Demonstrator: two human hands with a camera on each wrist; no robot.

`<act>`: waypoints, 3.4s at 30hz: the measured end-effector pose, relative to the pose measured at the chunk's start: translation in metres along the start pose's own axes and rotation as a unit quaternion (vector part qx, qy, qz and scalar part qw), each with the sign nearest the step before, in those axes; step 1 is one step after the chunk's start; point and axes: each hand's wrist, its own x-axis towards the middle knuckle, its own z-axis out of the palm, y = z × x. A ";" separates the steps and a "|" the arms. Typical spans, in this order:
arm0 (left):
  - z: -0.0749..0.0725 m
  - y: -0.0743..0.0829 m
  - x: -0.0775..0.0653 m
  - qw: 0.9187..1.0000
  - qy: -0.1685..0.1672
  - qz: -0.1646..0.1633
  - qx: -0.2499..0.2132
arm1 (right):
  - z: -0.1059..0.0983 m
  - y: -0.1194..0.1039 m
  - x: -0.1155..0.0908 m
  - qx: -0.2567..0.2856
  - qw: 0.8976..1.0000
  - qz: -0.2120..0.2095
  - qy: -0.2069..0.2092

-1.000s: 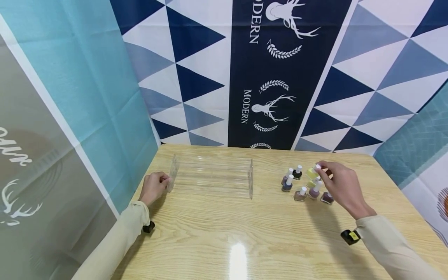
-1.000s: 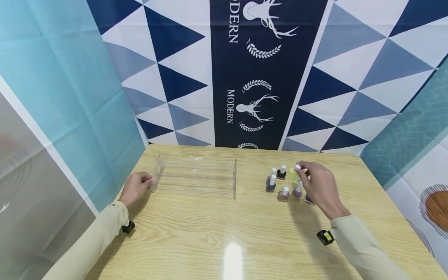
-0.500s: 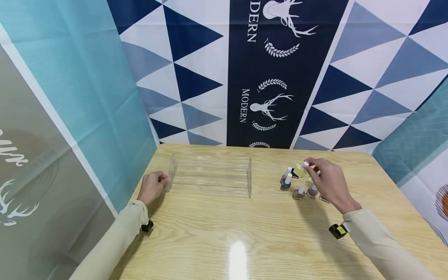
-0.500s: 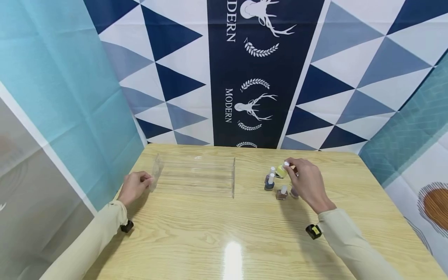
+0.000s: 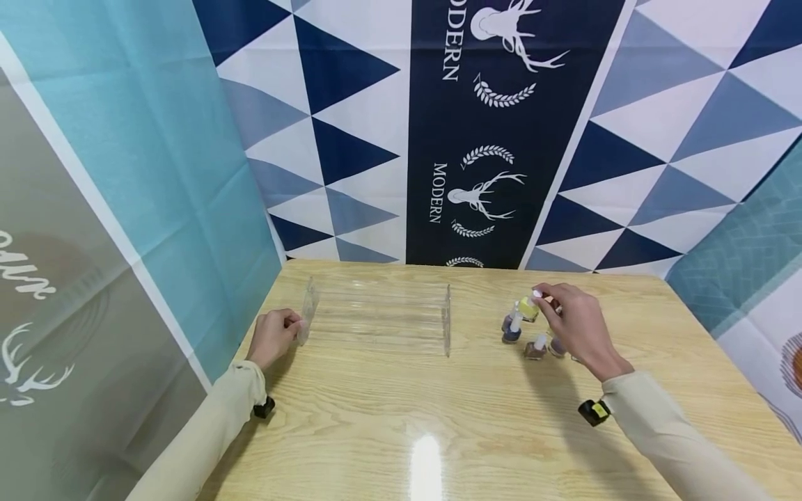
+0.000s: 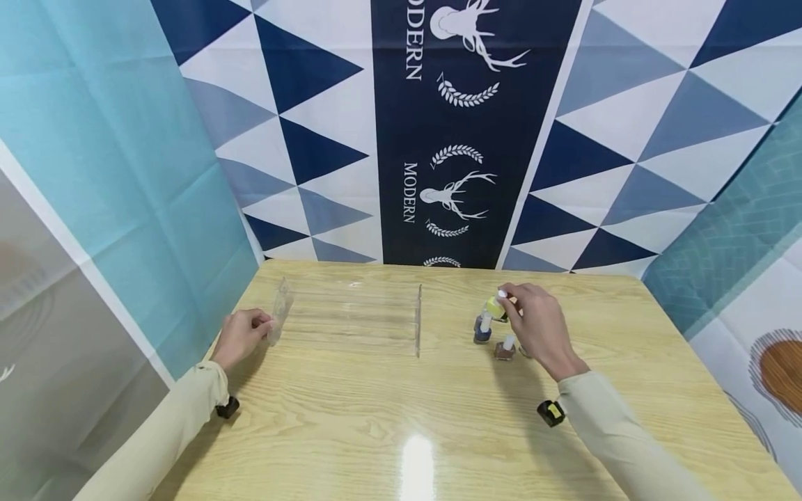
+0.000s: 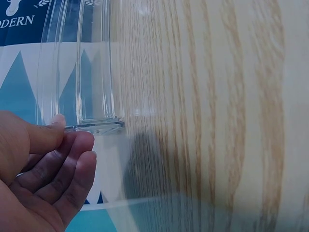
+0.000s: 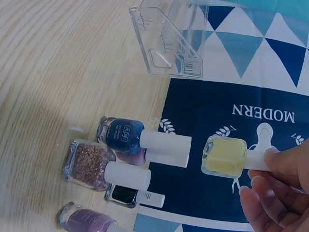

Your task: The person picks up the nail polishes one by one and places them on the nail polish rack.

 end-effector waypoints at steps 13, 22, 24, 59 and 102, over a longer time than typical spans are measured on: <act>0.003 0.001 -0.003 1.000 0.006 -0.002 -0.015 | 0.011 -0.014 0.012 0.009 1.000 -0.003 -0.009; 0.001 0.001 -0.006 1.000 0.011 -0.001 -0.006 | 0.028 -0.025 0.017 0.027 0.999 -0.022 -0.003; 0.001 0.002 -0.006 1.000 0.010 0.000 -0.006 | 0.031 -0.029 0.019 0.029 0.999 -0.023 -0.002; 0.001 0.003 -0.004 1.000 0.003 -0.015 -0.001 | 0.074 -0.064 0.044 0.078 0.997 -0.029 -0.008; 0.001 0.006 0.000 1.000 0.002 -0.008 -0.003 | 0.118 -0.112 0.076 0.091 0.993 -0.068 -0.036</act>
